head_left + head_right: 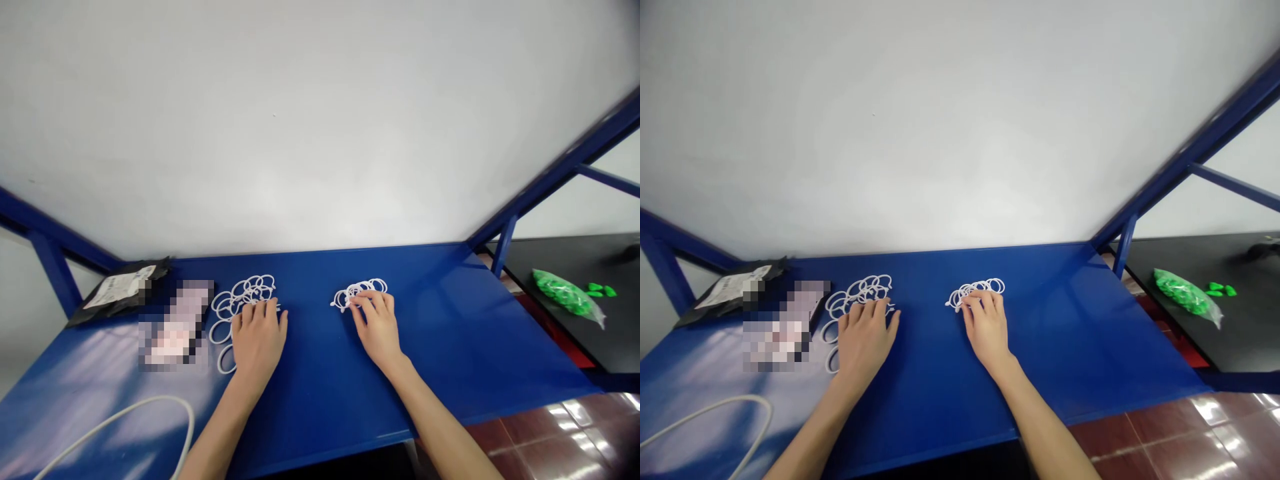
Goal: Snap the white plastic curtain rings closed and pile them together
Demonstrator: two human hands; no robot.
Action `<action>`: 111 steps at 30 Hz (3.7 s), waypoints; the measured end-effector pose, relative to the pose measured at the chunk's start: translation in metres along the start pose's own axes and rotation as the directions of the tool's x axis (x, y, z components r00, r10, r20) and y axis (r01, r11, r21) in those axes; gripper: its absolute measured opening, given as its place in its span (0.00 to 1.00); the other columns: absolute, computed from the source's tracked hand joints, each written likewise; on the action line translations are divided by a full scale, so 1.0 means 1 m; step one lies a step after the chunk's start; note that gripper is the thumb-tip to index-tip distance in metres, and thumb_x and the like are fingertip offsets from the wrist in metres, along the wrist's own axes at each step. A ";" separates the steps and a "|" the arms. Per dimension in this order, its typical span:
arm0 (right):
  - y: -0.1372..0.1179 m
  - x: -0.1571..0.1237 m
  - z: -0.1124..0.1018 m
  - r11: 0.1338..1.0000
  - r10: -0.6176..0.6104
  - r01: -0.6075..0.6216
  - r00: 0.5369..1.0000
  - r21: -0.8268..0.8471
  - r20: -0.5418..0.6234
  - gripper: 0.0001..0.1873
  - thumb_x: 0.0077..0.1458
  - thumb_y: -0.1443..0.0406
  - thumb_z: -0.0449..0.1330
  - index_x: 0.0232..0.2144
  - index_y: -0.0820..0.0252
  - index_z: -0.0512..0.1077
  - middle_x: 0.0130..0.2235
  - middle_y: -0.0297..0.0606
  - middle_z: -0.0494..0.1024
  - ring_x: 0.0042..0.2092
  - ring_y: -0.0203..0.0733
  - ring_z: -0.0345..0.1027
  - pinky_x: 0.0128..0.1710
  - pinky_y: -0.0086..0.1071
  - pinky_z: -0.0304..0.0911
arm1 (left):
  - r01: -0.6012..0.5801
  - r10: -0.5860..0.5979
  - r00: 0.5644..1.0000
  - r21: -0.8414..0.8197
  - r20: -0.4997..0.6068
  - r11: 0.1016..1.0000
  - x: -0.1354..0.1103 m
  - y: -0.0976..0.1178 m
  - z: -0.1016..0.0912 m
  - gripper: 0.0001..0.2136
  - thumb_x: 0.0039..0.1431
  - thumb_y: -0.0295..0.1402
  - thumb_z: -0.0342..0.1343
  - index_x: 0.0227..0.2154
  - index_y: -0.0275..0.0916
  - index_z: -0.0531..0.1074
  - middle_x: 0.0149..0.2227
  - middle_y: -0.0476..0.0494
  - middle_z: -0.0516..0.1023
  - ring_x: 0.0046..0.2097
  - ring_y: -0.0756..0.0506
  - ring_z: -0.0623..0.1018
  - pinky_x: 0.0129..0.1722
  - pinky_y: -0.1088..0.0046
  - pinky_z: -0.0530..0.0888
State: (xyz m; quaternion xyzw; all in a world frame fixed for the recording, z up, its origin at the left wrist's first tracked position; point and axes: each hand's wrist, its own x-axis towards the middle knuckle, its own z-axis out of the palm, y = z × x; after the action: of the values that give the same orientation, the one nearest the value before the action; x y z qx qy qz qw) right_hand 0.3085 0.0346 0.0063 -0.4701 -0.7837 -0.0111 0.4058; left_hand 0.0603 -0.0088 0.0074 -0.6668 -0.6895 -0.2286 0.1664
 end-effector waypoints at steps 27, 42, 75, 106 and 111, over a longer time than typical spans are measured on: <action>-0.030 -0.009 -0.003 0.716 0.106 -0.378 0.890 0.586 0.444 0.06 0.65 0.61 0.62 0.42 0.55 0.75 0.35 0.32 0.79 0.32 0.36 0.71 0.35 0.30 0.67 | 0.478 0.099 0.855 -0.847 0.509 0.231 -0.008 0.036 -0.009 0.09 0.64 0.41 0.58 0.40 0.41 0.75 0.41 0.46 0.80 0.42 0.46 0.81 0.45 0.68 0.78; -0.032 -0.008 -0.008 0.768 -0.039 -0.203 0.932 0.607 0.362 0.07 0.69 0.65 0.57 0.42 0.56 0.76 0.39 0.37 0.80 0.39 0.38 0.74 0.41 0.31 0.68 | 0.166 0.119 0.964 -0.890 0.236 0.424 -0.011 0.036 -0.005 0.04 0.66 0.33 0.59 0.37 0.43 0.79 0.37 0.47 0.80 0.38 0.49 0.81 0.40 0.73 0.77; 0.021 0.002 0.001 0.959 0.282 -0.276 0.955 -0.073 0.097 0.11 0.66 0.63 0.55 0.44 0.57 0.75 0.49 0.47 0.72 0.48 0.51 0.73 0.39 0.41 0.76 | -0.012 0.004 0.995 0.084 0.099 0.996 0.005 -0.034 0.020 0.12 0.66 0.34 0.50 0.38 0.37 0.79 0.45 0.33 0.78 0.46 0.33 0.72 0.43 0.57 0.67; 0.044 0.003 -0.006 0.935 0.335 -0.329 0.942 -0.134 0.025 0.16 0.68 0.58 0.51 0.46 0.60 0.76 0.46 0.50 0.72 0.48 0.55 0.68 0.46 0.48 0.72 | 0.022 0.056 0.992 -0.599 0.111 0.801 0.003 0.011 -0.003 0.04 0.67 0.32 0.51 0.38 0.43 0.70 0.34 0.47 0.75 0.36 0.45 0.77 0.36 0.69 0.73; 0.029 0.006 -0.009 0.945 0.296 -0.298 0.955 -0.132 -0.035 0.14 0.67 0.60 0.54 0.49 0.59 0.75 0.47 0.50 0.72 0.48 0.55 0.67 0.47 0.50 0.71 | 0.104 0.075 0.973 -0.701 0.220 0.706 -0.001 0.019 -0.005 0.05 0.66 0.33 0.52 0.42 0.43 0.72 0.37 0.47 0.77 0.36 0.47 0.79 0.37 0.70 0.75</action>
State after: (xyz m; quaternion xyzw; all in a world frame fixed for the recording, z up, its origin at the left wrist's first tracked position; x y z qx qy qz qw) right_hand 0.3351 0.0513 0.0055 -0.6091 -0.6984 -0.0069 0.3757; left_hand 0.0793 -0.0122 0.0125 -0.6960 -0.5685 -0.3973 -0.1858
